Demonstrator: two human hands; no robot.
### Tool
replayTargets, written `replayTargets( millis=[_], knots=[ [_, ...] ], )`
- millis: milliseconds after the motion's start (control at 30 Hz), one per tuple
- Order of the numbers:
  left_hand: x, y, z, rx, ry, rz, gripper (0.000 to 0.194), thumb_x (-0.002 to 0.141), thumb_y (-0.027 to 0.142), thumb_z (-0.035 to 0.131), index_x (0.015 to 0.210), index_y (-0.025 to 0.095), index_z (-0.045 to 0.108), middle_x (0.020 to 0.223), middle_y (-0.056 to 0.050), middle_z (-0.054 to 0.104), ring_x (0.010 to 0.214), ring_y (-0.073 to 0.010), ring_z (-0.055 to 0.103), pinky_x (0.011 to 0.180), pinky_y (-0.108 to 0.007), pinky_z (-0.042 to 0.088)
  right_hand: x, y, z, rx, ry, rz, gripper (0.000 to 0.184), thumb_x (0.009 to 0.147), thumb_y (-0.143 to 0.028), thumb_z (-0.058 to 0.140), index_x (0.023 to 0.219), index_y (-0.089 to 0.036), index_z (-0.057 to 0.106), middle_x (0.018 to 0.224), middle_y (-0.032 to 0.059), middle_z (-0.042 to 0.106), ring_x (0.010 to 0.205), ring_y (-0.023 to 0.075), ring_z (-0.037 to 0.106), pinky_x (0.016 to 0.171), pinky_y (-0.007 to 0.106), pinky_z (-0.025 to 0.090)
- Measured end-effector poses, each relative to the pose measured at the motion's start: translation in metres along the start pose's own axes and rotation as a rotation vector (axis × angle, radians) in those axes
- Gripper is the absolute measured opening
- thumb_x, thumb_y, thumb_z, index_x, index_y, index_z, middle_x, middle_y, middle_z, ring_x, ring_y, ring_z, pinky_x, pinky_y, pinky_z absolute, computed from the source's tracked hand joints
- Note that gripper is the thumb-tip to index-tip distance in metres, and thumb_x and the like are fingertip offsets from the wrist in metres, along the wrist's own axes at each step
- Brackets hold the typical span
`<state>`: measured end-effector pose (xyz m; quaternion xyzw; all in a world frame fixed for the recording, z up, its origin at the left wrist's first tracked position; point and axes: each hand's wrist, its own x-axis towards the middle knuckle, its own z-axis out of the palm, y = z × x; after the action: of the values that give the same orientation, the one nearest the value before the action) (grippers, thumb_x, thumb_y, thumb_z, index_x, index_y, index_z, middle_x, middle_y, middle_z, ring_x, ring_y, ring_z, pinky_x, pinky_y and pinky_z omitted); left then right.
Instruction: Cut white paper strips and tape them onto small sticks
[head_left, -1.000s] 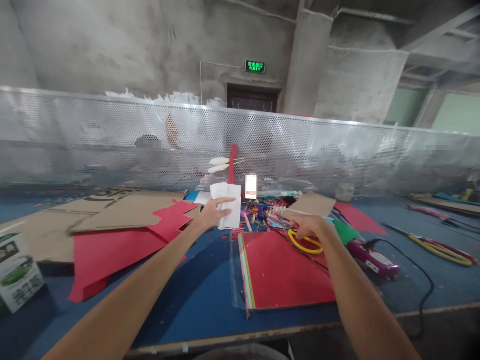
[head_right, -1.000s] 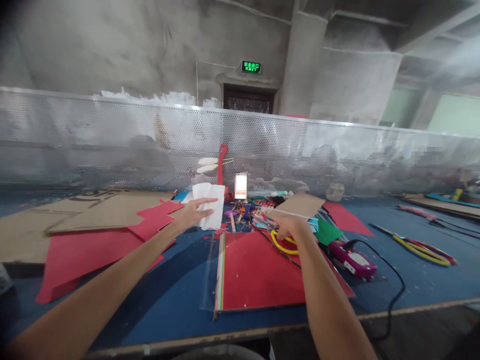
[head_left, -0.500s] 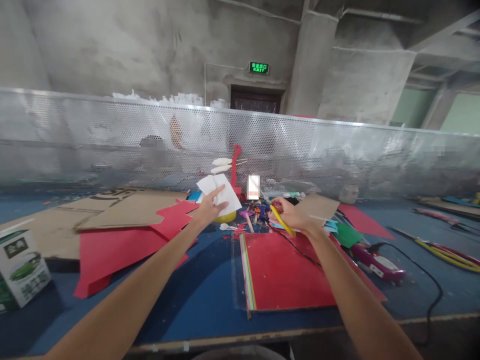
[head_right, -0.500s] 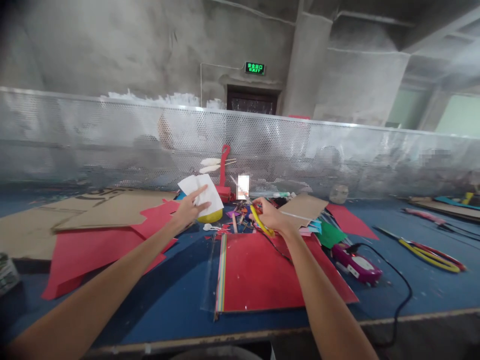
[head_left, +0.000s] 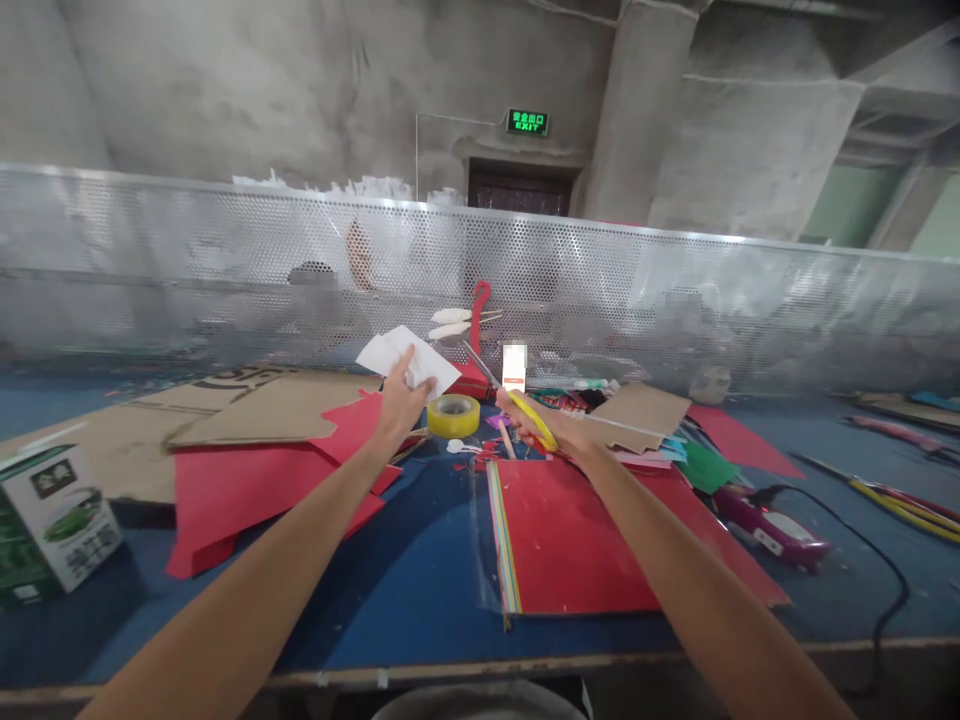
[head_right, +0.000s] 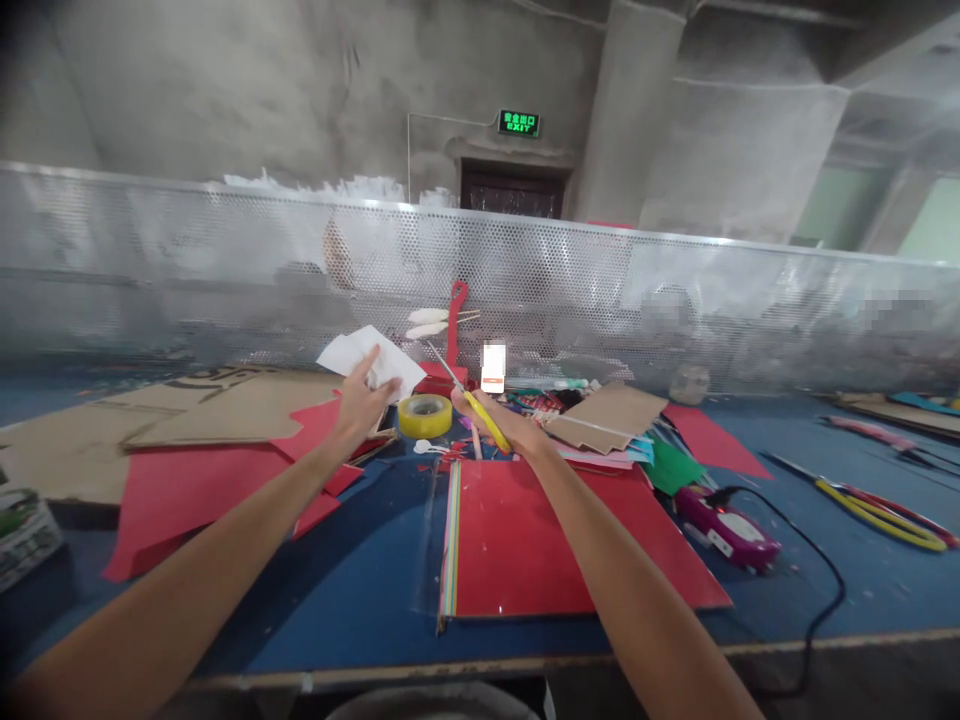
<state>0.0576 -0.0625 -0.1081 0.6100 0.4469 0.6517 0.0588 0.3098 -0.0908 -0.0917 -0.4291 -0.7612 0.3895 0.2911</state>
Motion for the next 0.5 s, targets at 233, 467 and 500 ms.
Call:
replayTargets(
  millis=[233, 467, 500],
  knots=[
    [-0.003, 0.008, 0.003, 0.009, 0.023, 0.041, 0.069, 0.075, 0.03, 0.071, 0.139, 0.018, 0.046, 0.141, -0.013, 0.049, 0.13, -0.0285, 0.045, 0.112, -0.044, 0.033, -0.025, 0.005, -0.001, -0.058, -0.116, -0.021, 0.053, 0.08, -0.072, 0.045, 0.094, -0.022, 0.054, 0.059, -0.0014, 0.047, 0.043, 0.0104, 0.04, 0.034, 0.022, 0.031],
    [-0.011, 0.021, 0.008, 0.031, -0.003, 0.093, 0.071, 0.079, 0.034, 0.067, 0.143, 0.02, 0.039, 0.145, -0.009, 0.045, 0.133, -0.0263, 0.042, 0.113, -0.039, 0.032, -0.033, -0.012, 0.003, -0.218, -0.139, -0.163, 0.045, 0.085, -0.066, 0.044, 0.084, -0.021, 0.05, 0.064, -0.0014, 0.043, 0.046, 0.0102, 0.039, 0.04, 0.025, 0.037],
    [-0.012, 0.022, 0.009, 0.036, -0.008, 0.096, 0.071, 0.079, 0.034, 0.068, 0.143, 0.02, 0.04, 0.145, -0.009, 0.045, 0.132, -0.0266, 0.043, 0.113, -0.039, 0.033, -0.032, -0.011, 0.003, -0.223, -0.13, -0.171, 0.046, 0.086, -0.066, 0.042, 0.084, -0.021, 0.049, 0.063, -0.002, 0.042, 0.046, 0.01, 0.038, 0.04, 0.024, 0.036]
  ],
)
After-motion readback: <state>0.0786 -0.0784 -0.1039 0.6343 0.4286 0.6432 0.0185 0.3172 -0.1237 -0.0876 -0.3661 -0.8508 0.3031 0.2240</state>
